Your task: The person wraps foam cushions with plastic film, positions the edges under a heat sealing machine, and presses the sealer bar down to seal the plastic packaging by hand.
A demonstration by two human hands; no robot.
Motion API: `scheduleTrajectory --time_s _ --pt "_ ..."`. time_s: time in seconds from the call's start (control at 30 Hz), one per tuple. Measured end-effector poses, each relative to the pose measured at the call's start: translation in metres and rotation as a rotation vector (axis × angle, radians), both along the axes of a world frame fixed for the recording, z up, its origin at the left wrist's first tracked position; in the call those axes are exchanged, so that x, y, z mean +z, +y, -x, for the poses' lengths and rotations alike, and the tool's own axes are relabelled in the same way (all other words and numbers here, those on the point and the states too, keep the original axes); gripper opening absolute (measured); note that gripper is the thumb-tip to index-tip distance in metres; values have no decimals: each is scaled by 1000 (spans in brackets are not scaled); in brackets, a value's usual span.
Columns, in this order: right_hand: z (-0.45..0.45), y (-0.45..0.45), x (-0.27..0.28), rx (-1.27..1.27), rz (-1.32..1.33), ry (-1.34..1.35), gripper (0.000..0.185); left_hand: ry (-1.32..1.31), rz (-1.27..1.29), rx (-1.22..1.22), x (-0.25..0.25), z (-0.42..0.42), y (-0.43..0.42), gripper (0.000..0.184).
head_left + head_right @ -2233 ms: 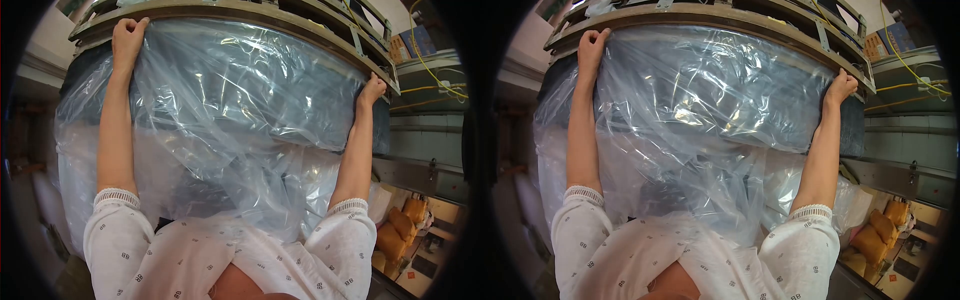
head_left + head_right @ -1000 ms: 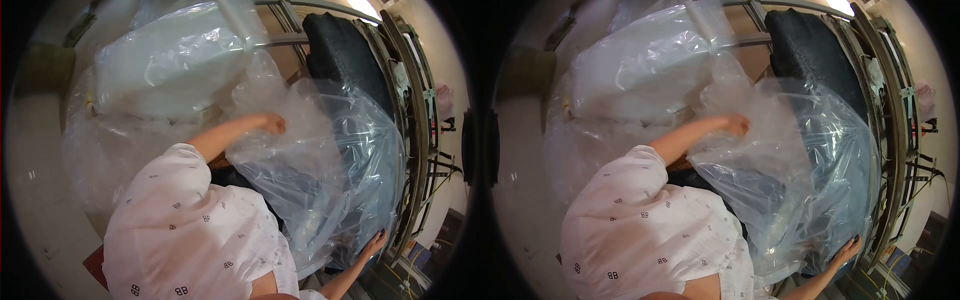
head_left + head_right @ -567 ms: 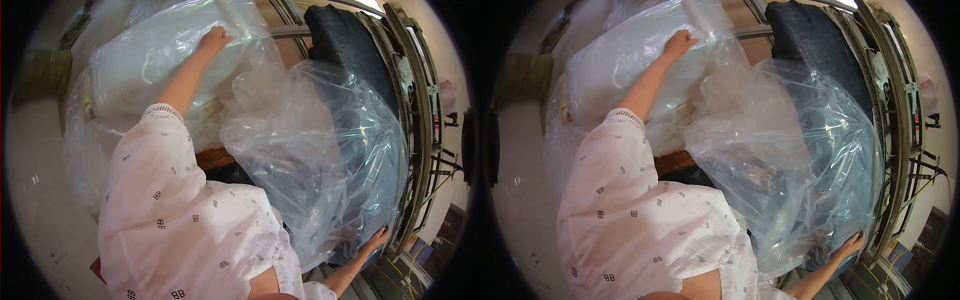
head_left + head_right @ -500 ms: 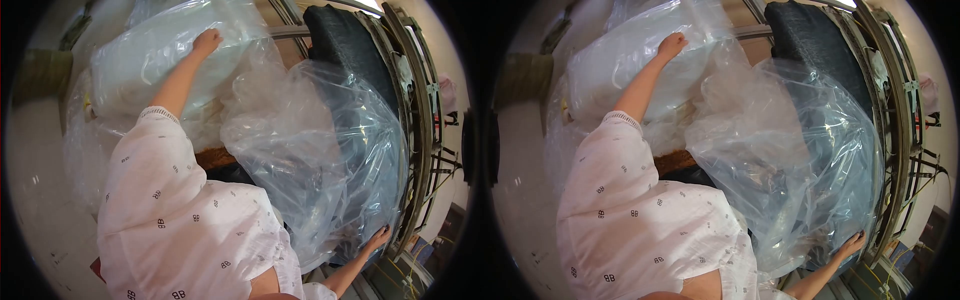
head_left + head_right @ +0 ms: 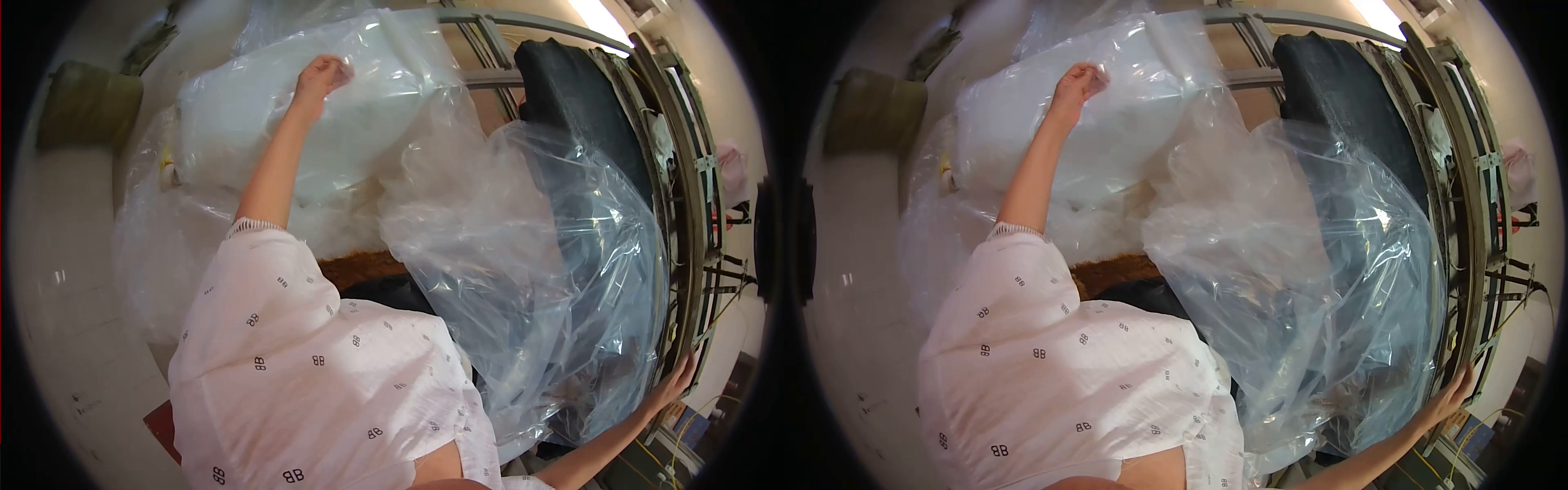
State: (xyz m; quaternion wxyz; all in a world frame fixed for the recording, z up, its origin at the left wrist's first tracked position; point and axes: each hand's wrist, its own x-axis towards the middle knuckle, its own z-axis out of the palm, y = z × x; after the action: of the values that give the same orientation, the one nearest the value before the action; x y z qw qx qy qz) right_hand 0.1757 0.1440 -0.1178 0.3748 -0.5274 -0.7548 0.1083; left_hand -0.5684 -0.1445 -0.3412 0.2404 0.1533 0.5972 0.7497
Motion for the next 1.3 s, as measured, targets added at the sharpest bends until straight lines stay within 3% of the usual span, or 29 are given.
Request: scheduleTrajectory --time_s 0.03,0.13,0.27,0.33,0.43,0.47,0.5,0.57,0.6,0.63,0.67,0.73,0.8,0.87,0.93,1.0,1.03,1.07,1.13,1.23,1.3 --pt "59 -15 13 181 37 116 39 67 -30 -72 12 -11 -1 14" --pt "214 -66 35 429 246 141 32 86 -144 -141 69 -56 -20 14" --pt "355 -123 18 841 683 462 29 156 -192 -413 110 -124 -36 11" --pt "411 -142 -4 981 669 341 36 158 -182 -486 122 -162 -42 9" --pt "459 -165 -44 1115 1190 219 25 55 -228 -484 139 -191 -49 7" --pt "463 -167 -55 1176 1307 206 21 -44 -255 -389 145 -189 -64 7" --pt "461 -170 -46 1092 1246 201 12 -157 -303 -306 149 -188 -71 6" --pt "443 -139 -55 1019 1024 425 13 -297 -470 -57 134 -163 -88 9" --pt "435 -125 -46 792 1051 500 13 -319 -577 120 116 -130 -114 11" --pt "418 -102 -49 874 1080 678 18 -387 -624 263 105 -97 -146 13" --pt "407 -81 -48 788 1144 869 23 -278 -586 282 65 -52 -196 12" --pt "372 -46 -49 574 1115 974 23 -365 -460 817 30 8 -278 15" --pt "343 -36 -51 603 1053 1039 23 -425 -249 1269 3 73 -355 24" --pt "325 -36 -53 627 992 1079 25 122 -76 1480 39 77 -348 21" --pt "332 -74 -20 705 975 1023 26 728 480 1140 85 68 -288 30" --pt "345 -115 4 811 929 921 27 667 477 471 157 10 -181 47" --pt "346 -132 11 864 887 846 28 948 387 328 157 -6 -130 52" --pt "346 -152 21 967 909 755 26 930 636 79 197 -64 -94 57" --pt "330 -183 34 1171 995 588 27 1158 492 -213 184 -100 -34 60" --pt "284 -200 46 1798 899 506 22 1417 802 -395 139 -81 22 48" --pt "259 -203 69 2127 980 451 21 1102 681 -346 93 -45 31 33"
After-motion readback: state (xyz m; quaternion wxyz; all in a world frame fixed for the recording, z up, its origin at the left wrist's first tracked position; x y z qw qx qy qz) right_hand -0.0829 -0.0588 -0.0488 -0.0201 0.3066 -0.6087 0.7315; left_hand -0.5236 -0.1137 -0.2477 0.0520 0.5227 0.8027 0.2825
